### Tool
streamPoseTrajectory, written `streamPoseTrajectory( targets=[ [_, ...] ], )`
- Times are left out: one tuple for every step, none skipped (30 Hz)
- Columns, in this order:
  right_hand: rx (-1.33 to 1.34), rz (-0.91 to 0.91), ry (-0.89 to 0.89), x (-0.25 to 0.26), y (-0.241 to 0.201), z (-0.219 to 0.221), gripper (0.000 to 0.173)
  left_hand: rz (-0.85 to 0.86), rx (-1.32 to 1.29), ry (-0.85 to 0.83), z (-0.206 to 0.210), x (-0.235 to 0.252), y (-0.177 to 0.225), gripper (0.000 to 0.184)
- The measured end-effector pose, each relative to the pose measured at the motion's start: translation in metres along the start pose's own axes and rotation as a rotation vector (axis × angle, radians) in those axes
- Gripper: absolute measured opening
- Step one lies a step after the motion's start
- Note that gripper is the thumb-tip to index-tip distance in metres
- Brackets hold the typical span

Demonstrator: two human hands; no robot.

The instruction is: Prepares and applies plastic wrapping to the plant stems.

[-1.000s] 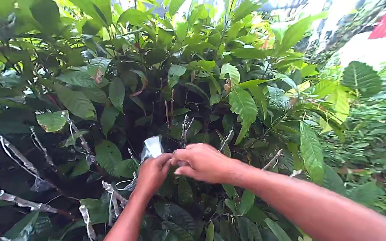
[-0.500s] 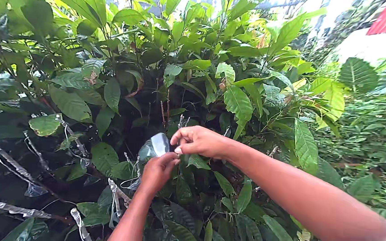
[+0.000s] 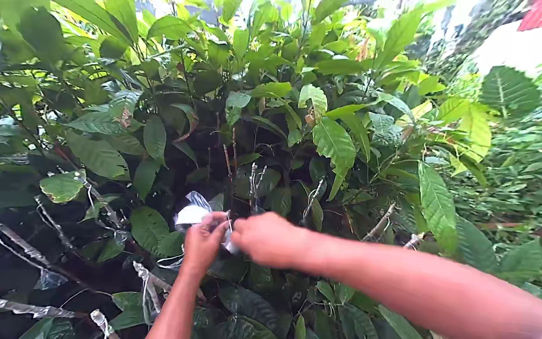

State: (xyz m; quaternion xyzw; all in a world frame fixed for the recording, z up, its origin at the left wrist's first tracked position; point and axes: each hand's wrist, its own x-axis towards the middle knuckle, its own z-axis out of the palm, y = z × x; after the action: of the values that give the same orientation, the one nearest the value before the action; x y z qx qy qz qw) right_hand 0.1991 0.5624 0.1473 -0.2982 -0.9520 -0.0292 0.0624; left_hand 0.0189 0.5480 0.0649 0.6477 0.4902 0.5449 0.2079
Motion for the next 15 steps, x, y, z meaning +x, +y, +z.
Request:
streamPoseTrajectory(
  targets=[
    [-0.015, -0.032, 0.015, 0.002, -0.007, -0.008, 0.023, 0.003, 0.033, -0.010, 0.000, 0.000, 0.000, 0.015],
    [-0.012, -0.041, 0.035, 0.008, -0.002, -0.015, 0.022, -0.012, 0.028, -0.037, 0.004, -0.003, 0.001, 0.012],
    [-0.006, -0.043, 0.064, 0.014, 0.013, -0.012, 0.019, -0.046, -0.022, -0.067, 0.007, -0.006, 0.003, 0.012],
    [0.002, -0.062, 0.082, 0.015, 0.025, -0.001, 0.015, -0.073, -0.107, -0.037, 0.008, -0.006, 0.003, 0.013],
    [0.017, -0.095, 0.081, 0.010, 0.023, 0.014, 0.013, -0.081, -0.208, 0.025, 0.005, -0.004, 0.002, 0.011],
    [0.047, -0.129, 0.034, -0.002, 0.003, 0.027, 0.013, -0.083, -0.251, 0.077, 0.000, 0.001, 0.000, 0.009],
    [0.051, -0.199, -0.034, -0.015, -0.024, 0.032, 0.013, -0.079, -0.248, 0.110, -0.001, 0.004, 0.000, 0.009],
    [0.049, -0.260, -0.073, -0.022, -0.048, 0.030, 0.013, -0.080, -0.215, 0.128, 0.001, 0.004, 0.001, 0.008],
    [0.044, -0.276, -0.040, -0.022, -0.060, 0.021, 0.012, -0.088, -0.145, 0.118, 0.005, 0.001, 0.003, 0.008],
    [0.066, -0.225, 0.054, -0.015, -0.057, 0.005, 0.012, -0.097, -0.055, 0.085, 0.010, -0.003, 0.007, 0.010],
    [0.101, -0.151, 0.179, -0.002, -0.039, -0.007, 0.014, -0.088, -0.011, 0.058, 0.014, -0.006, 0.007, 0.015],
    [0.179, -0.070, 0.310, 0.012, -0.012, -0.010, 0.014, -0.032, -0.047, 0.044, 0.019, -0.007, 0.001, 0.023],
    [0.293, 0.018, 0.394, 0.023, 0.014, -0.006, 0.014, 0.007, -0.117, 0.039, 0.021, -0.008, -0.003, 0.037],
    [0.461, 0.106, 0.397, 0.028, 0.034, 0.003, 0.015, 0.029, -0.186, 0.047, 0.020, -0.007, -0.007, 0.049],
    [0.681, 0.186, 0.310, 0.028, 0.045, 0.016, 0.016, 0.048, -0.250, 0.049, 0.016, -0.007, -0.010, 0.051]
  ],
)
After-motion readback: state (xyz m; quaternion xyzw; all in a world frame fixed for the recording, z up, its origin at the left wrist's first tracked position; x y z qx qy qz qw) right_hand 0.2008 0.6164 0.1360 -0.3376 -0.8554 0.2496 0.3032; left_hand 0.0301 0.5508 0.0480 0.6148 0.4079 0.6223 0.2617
